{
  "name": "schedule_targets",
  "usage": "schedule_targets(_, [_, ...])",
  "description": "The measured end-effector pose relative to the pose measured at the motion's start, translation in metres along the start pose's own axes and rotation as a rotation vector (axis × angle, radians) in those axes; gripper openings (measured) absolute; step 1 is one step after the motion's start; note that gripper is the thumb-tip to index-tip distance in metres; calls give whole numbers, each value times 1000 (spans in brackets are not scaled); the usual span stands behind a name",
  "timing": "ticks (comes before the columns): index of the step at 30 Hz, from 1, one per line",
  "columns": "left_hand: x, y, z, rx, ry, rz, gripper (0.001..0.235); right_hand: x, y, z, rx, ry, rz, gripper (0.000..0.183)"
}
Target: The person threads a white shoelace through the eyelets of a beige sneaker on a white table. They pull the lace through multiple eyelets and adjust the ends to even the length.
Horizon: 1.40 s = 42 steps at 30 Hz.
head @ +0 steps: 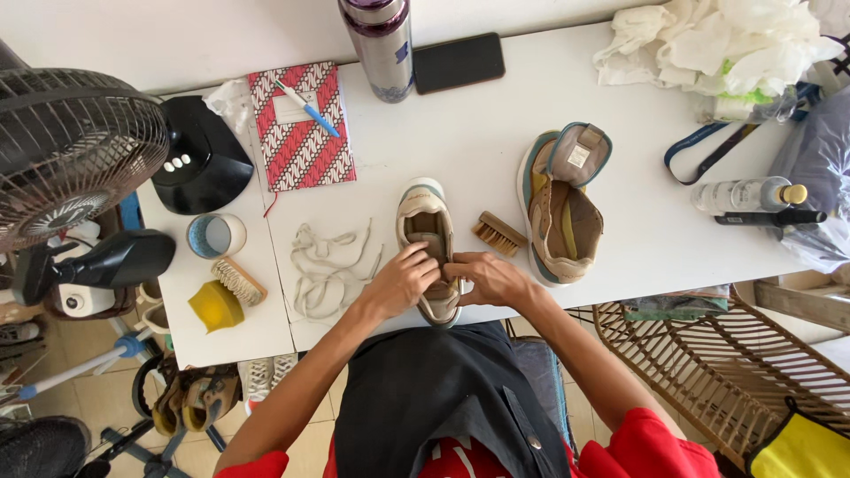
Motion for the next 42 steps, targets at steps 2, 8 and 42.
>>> schedule_targets(2, [-15,-5,-3,24,-16,94,14,-2,-6,-2,1,4,9,48])
schedule_targets(8, [-61,-2,-9,72,-126,233,14,-12,-1,-2,-22,22,7,46])
schedule_targets(42, [12,23,25,-277,320,-123,29,-20,44,-43,-124,-308,-124,13])
Point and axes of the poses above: each hand's wrist, its own z-axis towards the middle knuckle, its own x-axis out of the palm, y = z × x, the point moved 9 cm from there along z, towards the middle knuckle, and after that the axes turned 1 degree about -x, right-handed, at the moved point
